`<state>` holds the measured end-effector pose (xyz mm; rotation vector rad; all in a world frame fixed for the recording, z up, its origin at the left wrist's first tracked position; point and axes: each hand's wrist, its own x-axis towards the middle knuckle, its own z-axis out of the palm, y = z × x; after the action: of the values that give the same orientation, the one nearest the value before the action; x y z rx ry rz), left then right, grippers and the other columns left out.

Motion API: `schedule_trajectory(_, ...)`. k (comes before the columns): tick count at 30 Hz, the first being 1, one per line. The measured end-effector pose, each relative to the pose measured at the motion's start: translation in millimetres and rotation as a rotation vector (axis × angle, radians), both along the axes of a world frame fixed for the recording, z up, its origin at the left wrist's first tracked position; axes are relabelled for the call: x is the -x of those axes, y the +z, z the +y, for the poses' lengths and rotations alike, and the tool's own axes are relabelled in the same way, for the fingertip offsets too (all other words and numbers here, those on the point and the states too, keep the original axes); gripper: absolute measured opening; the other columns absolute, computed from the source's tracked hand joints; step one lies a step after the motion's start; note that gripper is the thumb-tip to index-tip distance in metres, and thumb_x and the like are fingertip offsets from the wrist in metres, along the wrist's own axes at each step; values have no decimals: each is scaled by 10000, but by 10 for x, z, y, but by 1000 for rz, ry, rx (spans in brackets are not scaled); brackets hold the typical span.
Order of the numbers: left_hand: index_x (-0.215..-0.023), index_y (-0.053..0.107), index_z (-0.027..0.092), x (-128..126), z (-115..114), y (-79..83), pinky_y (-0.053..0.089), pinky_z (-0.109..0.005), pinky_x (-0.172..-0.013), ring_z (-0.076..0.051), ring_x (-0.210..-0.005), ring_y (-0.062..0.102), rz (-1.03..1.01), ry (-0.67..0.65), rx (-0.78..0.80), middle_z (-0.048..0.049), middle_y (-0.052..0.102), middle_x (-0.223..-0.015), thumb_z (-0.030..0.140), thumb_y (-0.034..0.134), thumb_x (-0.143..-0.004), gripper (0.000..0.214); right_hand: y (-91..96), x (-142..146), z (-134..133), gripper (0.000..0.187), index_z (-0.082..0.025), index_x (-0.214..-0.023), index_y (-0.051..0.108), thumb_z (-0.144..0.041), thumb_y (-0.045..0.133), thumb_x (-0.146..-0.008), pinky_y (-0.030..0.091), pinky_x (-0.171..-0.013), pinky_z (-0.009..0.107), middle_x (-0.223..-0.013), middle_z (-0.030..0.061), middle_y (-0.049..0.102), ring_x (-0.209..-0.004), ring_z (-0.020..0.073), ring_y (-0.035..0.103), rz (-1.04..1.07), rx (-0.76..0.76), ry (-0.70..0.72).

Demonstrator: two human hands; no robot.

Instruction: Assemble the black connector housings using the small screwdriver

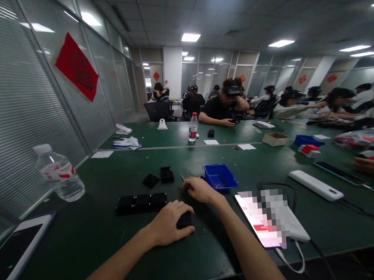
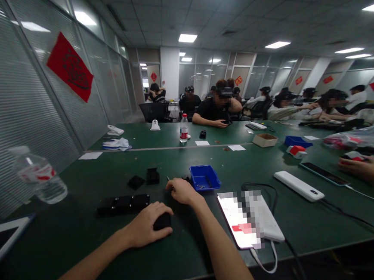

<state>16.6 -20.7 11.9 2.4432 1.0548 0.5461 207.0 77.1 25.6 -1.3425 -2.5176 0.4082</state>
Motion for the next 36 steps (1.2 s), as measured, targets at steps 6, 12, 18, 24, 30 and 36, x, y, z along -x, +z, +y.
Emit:
schedule_trajectory(6,-1167,612,233,4,-2,5,481,-414,-956,-264,-1043,619,-8,1,0,-54,679,-1141,366,715,-881,333,26,12,-12,298,-169,-1056,767,-87,602,-822,496,-855,302,-1094,110,758,-1002,257,702,6,-8,-2)
schedule_trajectory(12,-1192,610,235,13,2,-5,485,-415,-958,-264,-1051,621,-24,8,10,-52,679,-1151,367,721,-877,359,61,7,-19,256,-174,-1038,763,-101,601,-853,486,-876,320,-1087,116,733,-1008,259,687,34,-30,-13)
schedule_trajectory(18,-1189,612,231,10,2,-9,480,-416,-965,-264,-1058,621,-38,-2,7,-53,677,-1157,340,727,-873,353,104,11,-29,306,-172,-1145,710,-78,580,-885,460,-985,344,-1201,113,684,-1123,242,634,179,-113,-14)
schedule_trajectory(24,-1184,615,232,6,7,-30,481,-410,-965,-262,-1052,623,-41,-3,-8,-53,682,-1154,340,726,-874,346,101,7,-13,366,-182,-1210,663,-55,546,-887,434,-1065,369,-1255,104,646,-1200,233,565,306,-272,-72)
schedule_trajectory(30,-1165,622,229,12,12,-46,485,-403,-959,-262,-1041,624,-37,2,-7,-52,683,-1136,342,733,-866,338,127,10,-15,341,-192,-1157,690,-65,549,-873,429,-1092,420,-1234,111,644,-1206,259,548,343,-354,-141)
schedule_trajectory(36,-1181,619,228,16,14,-41,487,-398,-950,-260,-1038,626,-39,-1,-5,-54,682,-1139,343,731,-870,350,146,-34,1,293,-175,-1104,709,-85,561,-867,430,-1086,451,-1245,137,637,-1219,294,532,371,-427,-254)
